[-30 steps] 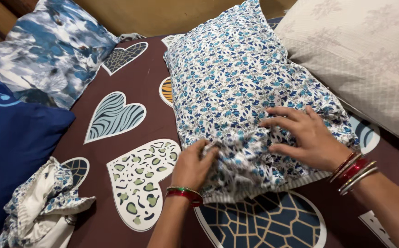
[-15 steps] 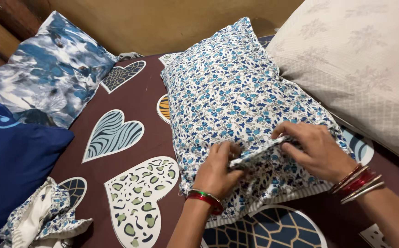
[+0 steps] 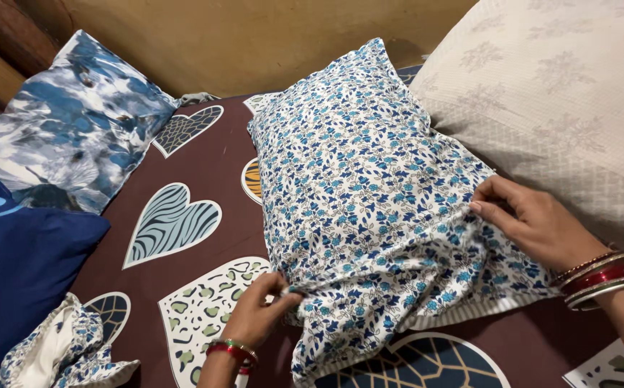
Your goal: The person inserts a pillow into a patterned pillowcase on a bed, aligns the corners, and smooths the fabric. The person then removes the pillowcase, turns it inside out, and reinserts the pillow, smoothing the cover again.
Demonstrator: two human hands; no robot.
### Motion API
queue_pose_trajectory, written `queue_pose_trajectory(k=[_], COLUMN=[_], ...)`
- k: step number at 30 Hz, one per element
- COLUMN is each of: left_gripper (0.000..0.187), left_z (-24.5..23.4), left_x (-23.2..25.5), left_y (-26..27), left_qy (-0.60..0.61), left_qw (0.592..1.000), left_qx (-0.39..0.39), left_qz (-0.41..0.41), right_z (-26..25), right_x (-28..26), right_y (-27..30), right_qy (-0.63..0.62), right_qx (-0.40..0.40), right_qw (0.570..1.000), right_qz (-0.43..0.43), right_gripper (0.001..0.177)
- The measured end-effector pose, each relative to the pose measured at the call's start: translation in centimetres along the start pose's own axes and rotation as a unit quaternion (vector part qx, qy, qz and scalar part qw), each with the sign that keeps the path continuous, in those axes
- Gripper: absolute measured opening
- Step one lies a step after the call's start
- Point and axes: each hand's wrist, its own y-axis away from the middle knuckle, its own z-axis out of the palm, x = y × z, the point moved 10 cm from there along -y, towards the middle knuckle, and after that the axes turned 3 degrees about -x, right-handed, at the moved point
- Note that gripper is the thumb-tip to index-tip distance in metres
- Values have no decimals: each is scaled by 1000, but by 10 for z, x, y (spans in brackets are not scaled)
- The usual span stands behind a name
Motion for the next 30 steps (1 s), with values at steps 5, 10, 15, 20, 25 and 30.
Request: queue_pose_trajectory(k=[5, 10, 15, 20, 25, 30], left_gripper=[25, 33, 38, 37, 43, 37], left_z=[-11, 14, -1, -27, -3, 27], left_x=[9, -12, -21, 3, -64, -82], left_y=[6, -4, -11, -9, 6, 5], left_qy=[244, 149, 192, 294, 211, 273], left_qw=[959, 988, 977, 942, 962, 945], left_qx=[57, -47, -83, 38, 64, -49], left_qz=[134, -13, -33, 154, -159, -176], right_z=[6, -9, 2, 10, -9, 7], right_x=[2, -11, -4, 13, 17, 67], right_y=[3, 4, 0, -3, -11, -6], right_qy=[18, -18, -18, 14, 93, 127], right_qx=[-4, 62, 15, -50, 28, -82], right_qw=[998, 998, 999, 996, 994, 977], right_qz=[52, -9, 31, 73, -57, 151], right_gripper=[38, 34, 36, 43, 49, 38])
